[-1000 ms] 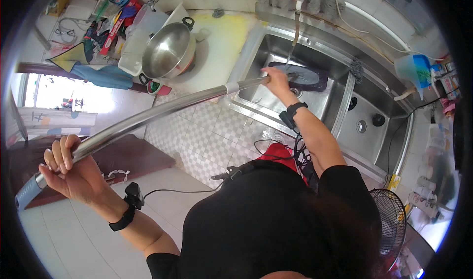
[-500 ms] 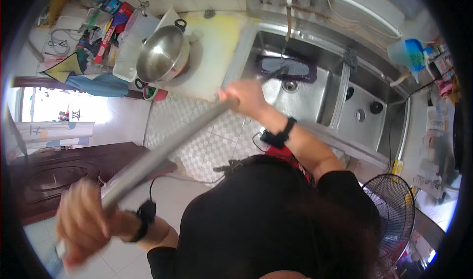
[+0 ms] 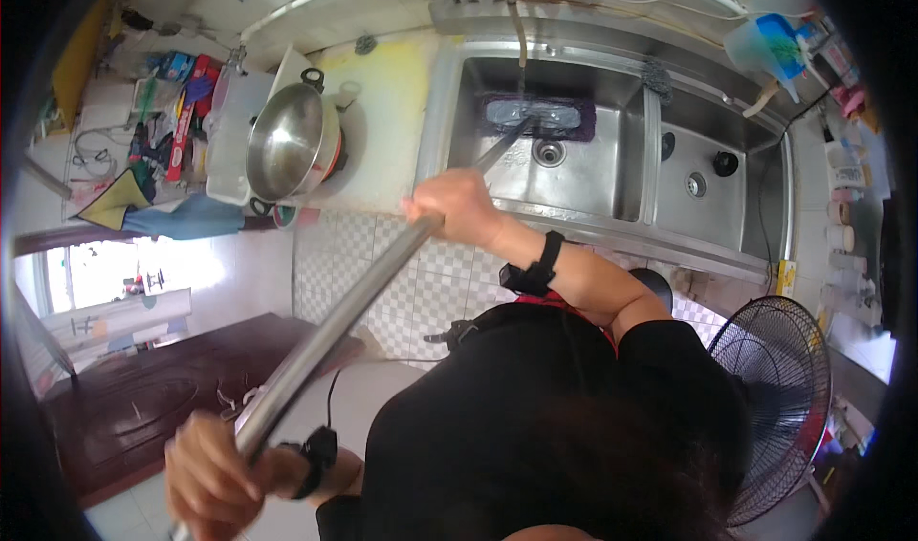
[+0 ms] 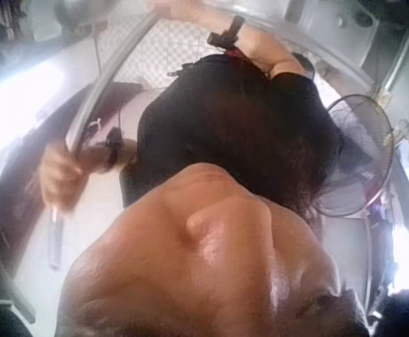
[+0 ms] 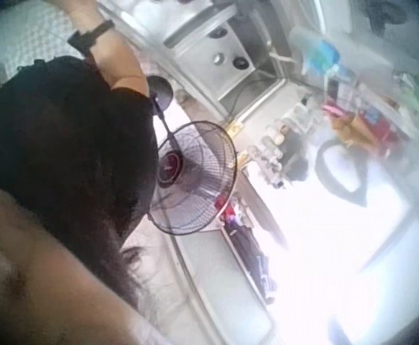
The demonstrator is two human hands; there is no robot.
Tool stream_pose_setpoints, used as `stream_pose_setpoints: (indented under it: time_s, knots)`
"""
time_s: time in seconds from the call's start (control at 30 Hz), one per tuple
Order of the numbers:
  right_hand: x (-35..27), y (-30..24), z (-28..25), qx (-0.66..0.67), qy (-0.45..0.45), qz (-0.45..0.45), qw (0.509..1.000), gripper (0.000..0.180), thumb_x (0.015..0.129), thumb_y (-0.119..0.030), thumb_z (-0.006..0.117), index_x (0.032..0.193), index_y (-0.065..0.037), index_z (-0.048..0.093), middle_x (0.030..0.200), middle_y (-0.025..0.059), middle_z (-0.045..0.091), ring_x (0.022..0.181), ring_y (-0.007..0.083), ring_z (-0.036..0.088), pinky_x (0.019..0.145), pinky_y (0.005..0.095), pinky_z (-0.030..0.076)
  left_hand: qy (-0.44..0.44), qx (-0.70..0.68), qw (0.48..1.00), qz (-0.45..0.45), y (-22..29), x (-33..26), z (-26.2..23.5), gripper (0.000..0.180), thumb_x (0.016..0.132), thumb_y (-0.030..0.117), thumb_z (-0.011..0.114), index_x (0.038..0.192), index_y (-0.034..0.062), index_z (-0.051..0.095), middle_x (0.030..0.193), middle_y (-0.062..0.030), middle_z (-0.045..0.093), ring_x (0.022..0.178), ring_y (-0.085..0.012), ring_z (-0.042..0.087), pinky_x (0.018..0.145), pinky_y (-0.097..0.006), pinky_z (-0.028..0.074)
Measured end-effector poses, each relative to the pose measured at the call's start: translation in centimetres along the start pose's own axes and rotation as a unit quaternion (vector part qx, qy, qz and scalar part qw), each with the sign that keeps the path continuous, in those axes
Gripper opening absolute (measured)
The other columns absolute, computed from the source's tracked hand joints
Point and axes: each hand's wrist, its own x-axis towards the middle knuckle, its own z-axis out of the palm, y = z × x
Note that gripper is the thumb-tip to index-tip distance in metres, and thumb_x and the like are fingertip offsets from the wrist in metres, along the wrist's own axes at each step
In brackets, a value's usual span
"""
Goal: The person cleans a bathroom and kitchen floor by applying cleaner to a toilet, rinsing a mop in a sink, and mopping the tiled surface.
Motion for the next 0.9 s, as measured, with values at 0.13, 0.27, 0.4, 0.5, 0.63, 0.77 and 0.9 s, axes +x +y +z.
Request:
stream_pose_setpoints:
  time_s: [0.13, 0.27, 0.4, 0.5, 0.63, 0.77, 0.9]
  knots:
    - [1.8, 2.4, 1.7, 0.006, 0.012, -0.012, 1.000, 0.018, 0.076, -0.020, 0.069, 0.063, -0.014, 0.058, 0.060, 0.0039, 0.057, 0.055, 0.0247, 0.059, 0.049, 0.0361, 0.045, -0.215, -0.285, 0.913, -0.198, -2.1, 1.6, 1.9, 0.037, 0.088, 0.026, 0.052, 0.058, 0.0179, 0.033, 0.043, 0.0082, 0.038, 0.038, -0.0015, 0.039, 0.040, -0.017, 0.037]
    - [0.9, -0.6, 0.5, 0.010, 0.007, -0.014, 1.000, 0.021, 0.077, -0.019, 0.068, 0.061, -0.012, 0.056, 0.058, 0.0053, 0.055, 0.053, 0.0248, 0.058, 0.048, 0.0369, 0.043, -0.231, -0.371, 0.883, -0.168, -0.6, 1.7, -0.2, 0.032, 0.087, 0.019, 0.052, 0.059, 0.0168, 0.036, 0.044, 0.0073, 0.033, 0.037, -0.0041, 0.029, 0.038, -0.019, 0.024]
    - [2.6, 1.6, 1.7, 0.011, 0.038, -0.015, 0.999, 0.036, 0.083, -0.023, 0.064, 0.053, -0.011, 0.049, 0.051, 0.0083, 0.047, 0.046, 0.0272, 0.052, 0.043, 0.0380, 0.038, -0.152, -0.289, 0.931, -0.165, -2.4, 1.1, 3.0, 0.034, 0.090, 0.014, 0.048, 0.058, 0.0171, 0.036, 0.041, 0.0077, 0.040, 0.034, -0.0011, 0.040, 0.033, -0.014, 0.035]
    - [0.6, -0.5, 0.0, 0.010, -0.032, 0.003, 0.999, 0.017, 0.072, -0.018, 0.068, 0.062, -0.011, 0.056, 0.060, 0.0064, 0.057, 0.055, 0.0259, 0.059, 0.048, 0.0365, 0.045, -0.298, -0.419, 0.852, -0.097, 0.8, 0.9, 3.6, 0.037, 0.086, 0.014, 0.058, 0.056, 0.0185, 0.037, 0.040, 0.0062, 0.045, 0.032, 0.0009, 0.042, 0.037, -0.015, 0.047]
    - [3.1, 2.0, 1.1, -0.023, -0.009, -0.009, 1.000, 0.023, 0.077, -0.019, 0.067, 0.058, -0.013, 0.055, 0.054, 0.0055, 0.054, 0.049, 0.0234, 0.057, 0.047, 0.0342, 0.045, -0.108, -0.307, 0.923, -0.203, -3.3, 1.1, 3.4, 0.034, 0.091, 0.020, 0.051, 0.062, 0.0160, 0.033, 0.041, 0.0055, 0.030, 0.034, -0.0052, 0.026, 0.035, -0.021, 0.031]
    - [0.9, 0.5, 0.7, 0.014, 0.001, -0.014, 1.000, 0.022, 0.078, -0.021, 0.069, 0.061, -0.014, 0.058, 0.059, 0.0063, 0.058, 0.052, 0.0225, 0.060, 0.048, 0.0323, 0.047, -0.380, -0.480, 0.780, -0.129, -5.8, 3.4, 2.0, 0.034, 0.094, 0.021, 0.047, 0.062, 0.0159, 0.039, 0.048, 0.0020, 0.049, 0.039, -0.0065, 0.045, 0.045, -0.027, 0.050]
    - [3.6, 2.9, 2.5, -0.019, -0.046, -0.017, 0.999, 0.034, 0.081, -0.027, 0.070, 0.060, -0.009, 0.049, 0.056, 0.0076, 0.052, 0.050, 0.0290, 0.055, 0.045, 0.0387, 0.042, -0.210, -0.357, 0.876, -0.246, -5.7, 2.5, 2.1, 0.031, 0.095, 0.029, 0.047, 0.069, 0.0141, 0.039, 0.050, 0.0036, 0.038, 0.042, -0.0083, 0.033, 0.054, -0.028, 0.038]
